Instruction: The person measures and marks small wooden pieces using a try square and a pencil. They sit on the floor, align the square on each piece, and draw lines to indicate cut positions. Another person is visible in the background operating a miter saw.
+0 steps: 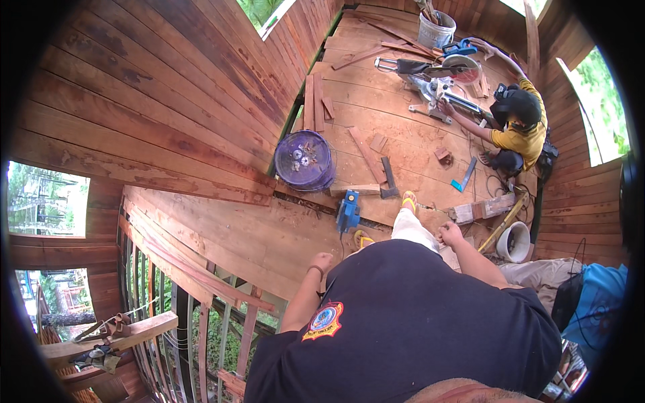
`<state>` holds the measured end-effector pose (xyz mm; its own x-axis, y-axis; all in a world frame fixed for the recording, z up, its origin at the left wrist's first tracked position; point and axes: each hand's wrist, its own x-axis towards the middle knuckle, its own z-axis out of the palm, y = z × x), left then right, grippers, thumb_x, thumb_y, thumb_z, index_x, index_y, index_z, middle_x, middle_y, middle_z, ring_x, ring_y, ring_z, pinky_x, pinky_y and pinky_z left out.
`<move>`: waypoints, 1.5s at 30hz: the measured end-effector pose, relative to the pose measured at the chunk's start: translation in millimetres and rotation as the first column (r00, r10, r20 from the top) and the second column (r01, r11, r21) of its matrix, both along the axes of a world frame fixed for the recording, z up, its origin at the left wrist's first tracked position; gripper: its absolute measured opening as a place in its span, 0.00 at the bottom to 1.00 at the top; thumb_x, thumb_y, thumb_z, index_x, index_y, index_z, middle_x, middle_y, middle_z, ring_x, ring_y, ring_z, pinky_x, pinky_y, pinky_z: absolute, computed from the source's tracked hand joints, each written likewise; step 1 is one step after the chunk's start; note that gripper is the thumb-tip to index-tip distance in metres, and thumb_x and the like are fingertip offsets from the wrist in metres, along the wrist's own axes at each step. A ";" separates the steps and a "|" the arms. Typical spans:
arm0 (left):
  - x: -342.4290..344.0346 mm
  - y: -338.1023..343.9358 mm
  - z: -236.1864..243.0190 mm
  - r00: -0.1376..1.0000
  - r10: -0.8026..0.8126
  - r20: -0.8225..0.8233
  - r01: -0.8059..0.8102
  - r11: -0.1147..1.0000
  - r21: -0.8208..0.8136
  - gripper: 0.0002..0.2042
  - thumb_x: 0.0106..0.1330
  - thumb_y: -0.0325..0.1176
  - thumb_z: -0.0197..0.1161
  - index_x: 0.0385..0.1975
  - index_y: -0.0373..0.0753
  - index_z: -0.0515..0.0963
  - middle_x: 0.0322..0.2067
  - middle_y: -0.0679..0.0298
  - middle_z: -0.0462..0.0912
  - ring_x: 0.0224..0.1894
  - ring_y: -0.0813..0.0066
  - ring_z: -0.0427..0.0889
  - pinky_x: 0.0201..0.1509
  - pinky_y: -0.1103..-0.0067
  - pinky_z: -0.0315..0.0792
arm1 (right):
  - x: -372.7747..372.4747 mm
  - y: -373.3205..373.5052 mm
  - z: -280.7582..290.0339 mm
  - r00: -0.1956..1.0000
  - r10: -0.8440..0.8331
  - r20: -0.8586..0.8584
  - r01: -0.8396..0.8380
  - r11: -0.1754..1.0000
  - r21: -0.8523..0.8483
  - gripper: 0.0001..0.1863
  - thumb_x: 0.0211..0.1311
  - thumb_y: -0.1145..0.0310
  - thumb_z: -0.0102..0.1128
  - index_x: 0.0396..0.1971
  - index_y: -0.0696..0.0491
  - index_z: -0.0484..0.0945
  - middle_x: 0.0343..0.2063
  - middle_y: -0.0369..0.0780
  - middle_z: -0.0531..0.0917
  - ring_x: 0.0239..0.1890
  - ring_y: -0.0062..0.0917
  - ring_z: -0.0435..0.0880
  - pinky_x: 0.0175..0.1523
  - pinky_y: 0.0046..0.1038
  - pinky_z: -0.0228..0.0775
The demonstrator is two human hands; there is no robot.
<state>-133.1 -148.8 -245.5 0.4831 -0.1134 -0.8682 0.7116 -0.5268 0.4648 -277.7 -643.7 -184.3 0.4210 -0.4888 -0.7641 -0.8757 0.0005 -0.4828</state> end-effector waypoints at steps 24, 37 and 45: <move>0.3 -1.9 -3.7 0.999 0.031 -0.027 -0.032 0.997 -0.070 0.09 0.66 0.30 0.56 0.21 0.44 0.74 0.16 0.76 0.67 0.17 0.84 0.65 0.20 0.81 0.60 | -7.7 10.8 16.4 0.998 -0.055 0.027 0.055 0.998 0.017 0.09 0.62 0.72 0.58 0.39 0.59 0.76 0.23 0.40 0.83 0.19 0.21 0.80 0.21 0.25 0.69; -4.0 -4.9 6.2 0.999 -0.011 0.034 0.010 1.000 0.019 0.08 0.66 0.32 0.60 0.38 0.36 0.80 0.26 0.67 0.80 0.27 0.78 0.78 0.32 0.78 0.75 | -6.8 5.9 5.6 0.999 0.011 0.039 -0.011 1.000 0.011 0.11 0.63 0.69 0.58 0.42 0.57 0.76 0.23 0.41 0.82 0.20 0.24 0.81 0.23 0.26 0.72; -5.0 5.0 -13.3 0.998 -0.055 0.008 0.055 0.999 -0.001 0.08 0.66 0.33 0.60 0.39 0.36 0.80 0.28 0.67 0.81 0.28 0.76 0.80 0.33 0.77 0.76 | -7.6 6.7 1.8 0.999 0.034 0.041 -0.034 0.999 0.007 0.10 0.64 0.69 0.58 0.43 0.56 0.75 0.23 0.41 0.81 0.19 0.24 0.80 0.22 0.27 0.71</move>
